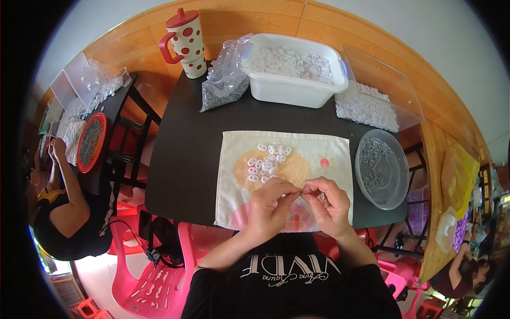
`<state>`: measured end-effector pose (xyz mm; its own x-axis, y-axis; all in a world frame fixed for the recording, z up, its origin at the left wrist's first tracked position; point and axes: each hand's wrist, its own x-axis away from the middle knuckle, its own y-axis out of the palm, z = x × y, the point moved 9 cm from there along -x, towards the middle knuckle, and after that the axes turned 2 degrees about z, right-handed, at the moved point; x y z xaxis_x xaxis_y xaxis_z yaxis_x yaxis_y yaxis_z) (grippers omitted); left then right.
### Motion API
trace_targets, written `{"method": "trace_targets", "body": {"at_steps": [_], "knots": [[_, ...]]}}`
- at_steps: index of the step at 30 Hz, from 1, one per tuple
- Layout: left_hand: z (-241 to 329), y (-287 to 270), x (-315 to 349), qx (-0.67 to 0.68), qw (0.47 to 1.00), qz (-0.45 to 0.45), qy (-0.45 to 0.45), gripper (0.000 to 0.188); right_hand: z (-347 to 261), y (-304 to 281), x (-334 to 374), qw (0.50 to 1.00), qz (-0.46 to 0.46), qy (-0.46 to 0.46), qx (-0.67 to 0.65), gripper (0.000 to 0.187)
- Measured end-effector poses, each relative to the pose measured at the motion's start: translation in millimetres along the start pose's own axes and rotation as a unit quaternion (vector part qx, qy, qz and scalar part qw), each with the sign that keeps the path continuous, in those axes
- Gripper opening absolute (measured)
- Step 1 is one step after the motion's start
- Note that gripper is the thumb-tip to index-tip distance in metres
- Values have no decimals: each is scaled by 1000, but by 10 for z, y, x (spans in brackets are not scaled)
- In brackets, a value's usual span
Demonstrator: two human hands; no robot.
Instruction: Sorting and inspecting small white plastic parts on a table.
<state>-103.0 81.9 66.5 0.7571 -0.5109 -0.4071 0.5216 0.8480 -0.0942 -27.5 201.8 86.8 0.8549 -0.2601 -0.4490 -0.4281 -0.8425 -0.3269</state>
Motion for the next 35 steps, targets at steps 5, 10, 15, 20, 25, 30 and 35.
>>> {"method": "trace_targets", "body": {"at_steps": [5, 10, 15, 20, 25, 30, 35], "knots": [[-262, 47, 94, 117, 986, -17, -117, 13, 136, -14, 71, 995, 53, 53, -64, 27], [-343, 78, 123, 165, 975, -28, -143, 14, 149, 7, 95, 988, 81, 65, -113, 25], [-298, 88, 117, 125, 982, -34, -140, 16, 150, -7, 107, 990, 92, 52, -94, 26], [-97, 48, 37, 11, 998, -25, -59, 15, 134, -24, 106, 989, 101, 51, -91, 25], [-58, 59, 47, -24, 999, -9, -23, 14, 134, 8, 127, 995, 56, 33, -71, 30], [-64, 64, 56, -28, 999, -4, -28, 12, 103, 0, 132, 997, 65, 19, -43, 28], [-411, 146, 132, 96, 977, -26, -188, 7, 129, -17, 148, 996, 72, 30, -36, 26]]}}
